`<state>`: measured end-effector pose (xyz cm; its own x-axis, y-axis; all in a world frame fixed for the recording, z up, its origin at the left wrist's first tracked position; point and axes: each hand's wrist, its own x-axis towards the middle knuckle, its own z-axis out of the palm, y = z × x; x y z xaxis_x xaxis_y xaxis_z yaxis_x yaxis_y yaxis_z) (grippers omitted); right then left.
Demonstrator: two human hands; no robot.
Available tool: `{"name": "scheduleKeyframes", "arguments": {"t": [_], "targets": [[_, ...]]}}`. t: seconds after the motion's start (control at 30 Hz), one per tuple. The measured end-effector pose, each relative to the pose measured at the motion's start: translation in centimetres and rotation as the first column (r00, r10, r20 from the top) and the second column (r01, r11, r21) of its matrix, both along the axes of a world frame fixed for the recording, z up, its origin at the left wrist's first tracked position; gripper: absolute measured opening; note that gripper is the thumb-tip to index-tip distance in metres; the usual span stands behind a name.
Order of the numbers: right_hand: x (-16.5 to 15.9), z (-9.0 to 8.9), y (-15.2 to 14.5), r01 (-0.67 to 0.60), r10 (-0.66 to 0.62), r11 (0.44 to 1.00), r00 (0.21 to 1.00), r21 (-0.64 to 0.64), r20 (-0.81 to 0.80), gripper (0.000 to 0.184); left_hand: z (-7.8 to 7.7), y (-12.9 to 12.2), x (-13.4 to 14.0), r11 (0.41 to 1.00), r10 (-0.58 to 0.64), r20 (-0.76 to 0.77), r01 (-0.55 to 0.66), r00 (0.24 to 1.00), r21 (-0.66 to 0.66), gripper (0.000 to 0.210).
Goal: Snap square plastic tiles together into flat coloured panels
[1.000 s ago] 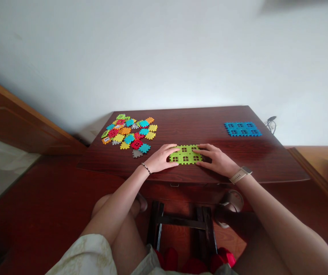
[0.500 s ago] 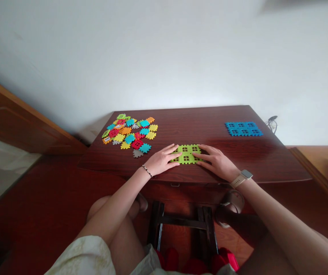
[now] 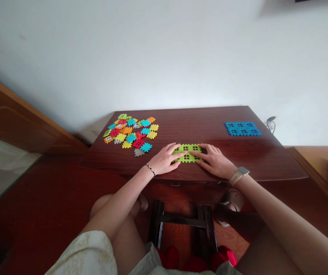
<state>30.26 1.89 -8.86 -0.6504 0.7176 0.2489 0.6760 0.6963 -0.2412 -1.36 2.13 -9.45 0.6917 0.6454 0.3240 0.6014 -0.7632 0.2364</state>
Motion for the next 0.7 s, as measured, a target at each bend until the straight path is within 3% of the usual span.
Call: {"name": "scheduleKeyframes", "arguments": {"t": [0.37,0.7], "targets": [[-0.34,-0.01,-0.30,0.039,-0.040,0.999,0.999,0.010,0.027,0.058,0.06,-0.21,0.28,0.997,0.038,-0.010,-0.039,0.999,-0.063,0.062],[-0.16,-0.32,0.10,0.059,-0.062,0.998,0.993,-0.036,-0.095,0.067,-0.29,0.11,-0.22,0.988,0.054,0.074,-0.043,0.996,-0.150,0.080]]}}
